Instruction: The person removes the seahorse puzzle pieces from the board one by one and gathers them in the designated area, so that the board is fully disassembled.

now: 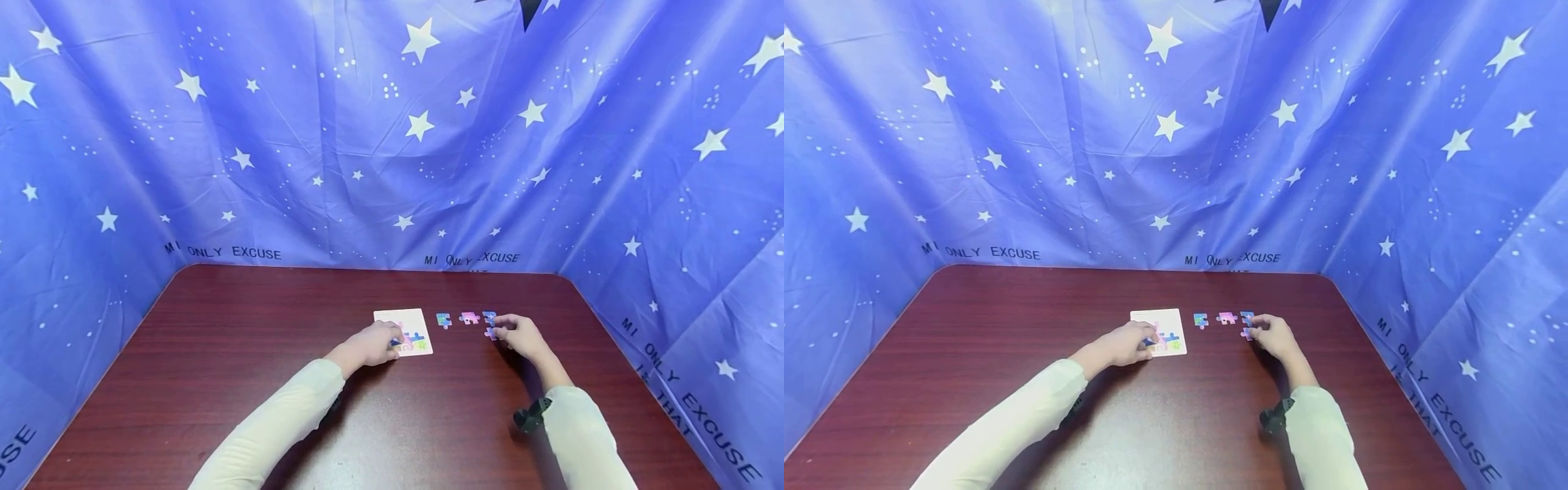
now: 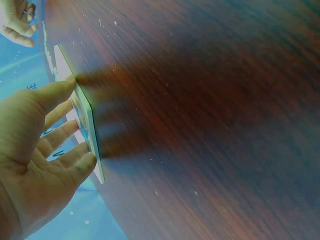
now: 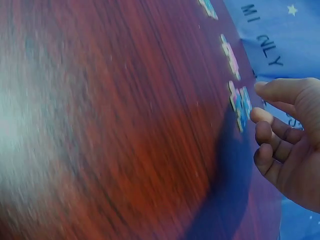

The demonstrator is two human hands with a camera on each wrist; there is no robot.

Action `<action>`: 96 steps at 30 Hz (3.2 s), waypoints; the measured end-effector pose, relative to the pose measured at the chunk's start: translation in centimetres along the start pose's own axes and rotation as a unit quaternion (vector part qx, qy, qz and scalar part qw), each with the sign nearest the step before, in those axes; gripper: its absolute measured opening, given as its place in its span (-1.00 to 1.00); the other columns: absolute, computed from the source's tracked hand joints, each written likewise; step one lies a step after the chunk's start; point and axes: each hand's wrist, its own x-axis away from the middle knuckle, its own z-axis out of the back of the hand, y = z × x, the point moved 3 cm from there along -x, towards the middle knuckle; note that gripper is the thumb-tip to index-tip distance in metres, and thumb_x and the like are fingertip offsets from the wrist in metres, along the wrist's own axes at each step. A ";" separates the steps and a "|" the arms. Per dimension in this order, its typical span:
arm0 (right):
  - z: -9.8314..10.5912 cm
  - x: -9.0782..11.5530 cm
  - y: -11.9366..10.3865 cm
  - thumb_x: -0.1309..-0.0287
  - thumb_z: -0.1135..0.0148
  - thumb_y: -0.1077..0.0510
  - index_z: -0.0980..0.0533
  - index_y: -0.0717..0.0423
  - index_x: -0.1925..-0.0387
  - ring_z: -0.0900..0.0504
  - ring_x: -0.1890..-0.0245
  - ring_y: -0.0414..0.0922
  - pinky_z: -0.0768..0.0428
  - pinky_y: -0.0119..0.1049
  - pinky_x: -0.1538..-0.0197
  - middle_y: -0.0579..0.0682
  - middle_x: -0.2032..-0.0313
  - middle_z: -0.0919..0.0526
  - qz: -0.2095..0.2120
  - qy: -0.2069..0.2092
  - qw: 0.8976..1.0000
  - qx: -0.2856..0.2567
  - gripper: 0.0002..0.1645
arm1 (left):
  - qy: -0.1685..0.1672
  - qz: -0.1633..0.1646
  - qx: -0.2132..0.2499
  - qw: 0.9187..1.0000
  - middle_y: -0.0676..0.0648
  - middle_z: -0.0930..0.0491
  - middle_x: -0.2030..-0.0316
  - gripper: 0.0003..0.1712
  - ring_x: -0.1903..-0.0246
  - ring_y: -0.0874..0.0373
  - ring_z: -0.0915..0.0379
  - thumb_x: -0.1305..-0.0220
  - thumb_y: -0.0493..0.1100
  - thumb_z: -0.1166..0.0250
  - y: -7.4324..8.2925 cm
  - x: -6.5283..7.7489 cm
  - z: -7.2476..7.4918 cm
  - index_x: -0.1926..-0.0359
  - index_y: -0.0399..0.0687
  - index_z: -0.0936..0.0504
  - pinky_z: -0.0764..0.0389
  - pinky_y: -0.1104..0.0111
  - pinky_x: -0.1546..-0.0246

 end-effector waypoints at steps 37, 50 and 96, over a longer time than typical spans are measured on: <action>-9.0 -1.2 -7.4 -0.10 -0.26 0.20 -0.59 0.19 0.14 -0.41 0.63 -0.19 -0.45 -0.37 0.51 -0.01 0.52 -0.51 0.034 -0.055 0.997 -0.030 -0.74 | 0.077 0.082 0.028 0.993 -0.14 -0.50 0.03 -0.63 -0.02 -0.05 -0.40 -0.21 -0.06 -0.26 -1.9 1.7 0.7 0.04 -0.19 -0.58 -0.44 0.19 -0.09; -10.9 -1.3 -8.9 -0.06 -0.27 0.23 -0.60 0.22 0.20 -0.41 0.64 -0.24 -0.44 -0.38 0.51 -0.01 0.50 -0.53 0.078 -0.071 0.994 -0.016 -0.77 | 0.077 0.090 0.040 0.992 -0.13 -0.49 -0.01 -0.60 -0.03 -0.05 -0.40 -0.18 -0.04 -0.27 -2.0 1.4 0.3 0.02 -0.18 -0.57 -0.43 0.20 -0.11; -12.5 -1.1 -11.0 0.15 -0.40 0.20 -0.64 0.18 0.38 -0.41 0.45 -0.17 -0.40 -0.34 0.33 0.03 0.45 -0.47 0.119 -0.061 0.986 0.095 -0.80 | 0.064 0.062 0.035 0.995 -0.08 -0.50 0.03 -0.68 0.05 -0.02 -0.41 -0.15 -0.09 -0.28 -1.9 1.2 0.0 0.07 -0.09 -0.63 -0.48 0.18 -0.01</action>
